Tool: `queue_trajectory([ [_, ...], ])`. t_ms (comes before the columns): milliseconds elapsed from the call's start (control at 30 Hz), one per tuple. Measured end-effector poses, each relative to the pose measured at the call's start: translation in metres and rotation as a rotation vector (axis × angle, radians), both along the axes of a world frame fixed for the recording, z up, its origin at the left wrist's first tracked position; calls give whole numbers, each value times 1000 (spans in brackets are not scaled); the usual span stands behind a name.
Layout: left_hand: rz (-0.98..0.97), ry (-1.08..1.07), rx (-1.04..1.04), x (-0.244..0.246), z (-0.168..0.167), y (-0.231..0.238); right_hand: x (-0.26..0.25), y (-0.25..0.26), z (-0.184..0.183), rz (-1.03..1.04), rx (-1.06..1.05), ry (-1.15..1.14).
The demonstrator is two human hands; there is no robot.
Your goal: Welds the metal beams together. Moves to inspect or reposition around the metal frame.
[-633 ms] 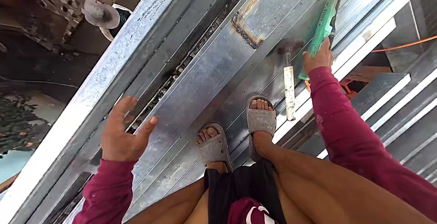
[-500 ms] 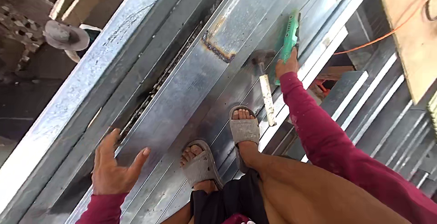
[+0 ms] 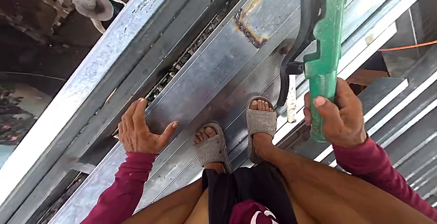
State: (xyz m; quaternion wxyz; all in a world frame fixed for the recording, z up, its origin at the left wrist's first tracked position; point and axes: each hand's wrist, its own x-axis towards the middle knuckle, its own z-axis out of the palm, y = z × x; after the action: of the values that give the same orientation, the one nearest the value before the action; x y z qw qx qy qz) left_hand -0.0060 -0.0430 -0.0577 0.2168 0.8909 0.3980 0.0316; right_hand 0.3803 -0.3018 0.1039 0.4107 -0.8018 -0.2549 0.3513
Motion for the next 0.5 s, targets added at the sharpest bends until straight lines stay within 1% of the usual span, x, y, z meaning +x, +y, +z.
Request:
queue_trajectory([
  [33, 0, 5, 6, 0, 0, 0, -8, 4, -3, 9, -8, 37],
  [67, 1, 11, 6, 0, 0, -1, -14, 7, -8, 33, -33, 24],
  [233, 3, 23, 13, 3, 0, -1, -26, 15, -30, 181, -185, -162],
  [400, 5, 16, 26, 4, -2, 0, -27, 23, -39, 223, -273, -260],
  [500, 3, 15, 24, 5, -1, 0, -26, 28, -43, 224, -307, -276],
])
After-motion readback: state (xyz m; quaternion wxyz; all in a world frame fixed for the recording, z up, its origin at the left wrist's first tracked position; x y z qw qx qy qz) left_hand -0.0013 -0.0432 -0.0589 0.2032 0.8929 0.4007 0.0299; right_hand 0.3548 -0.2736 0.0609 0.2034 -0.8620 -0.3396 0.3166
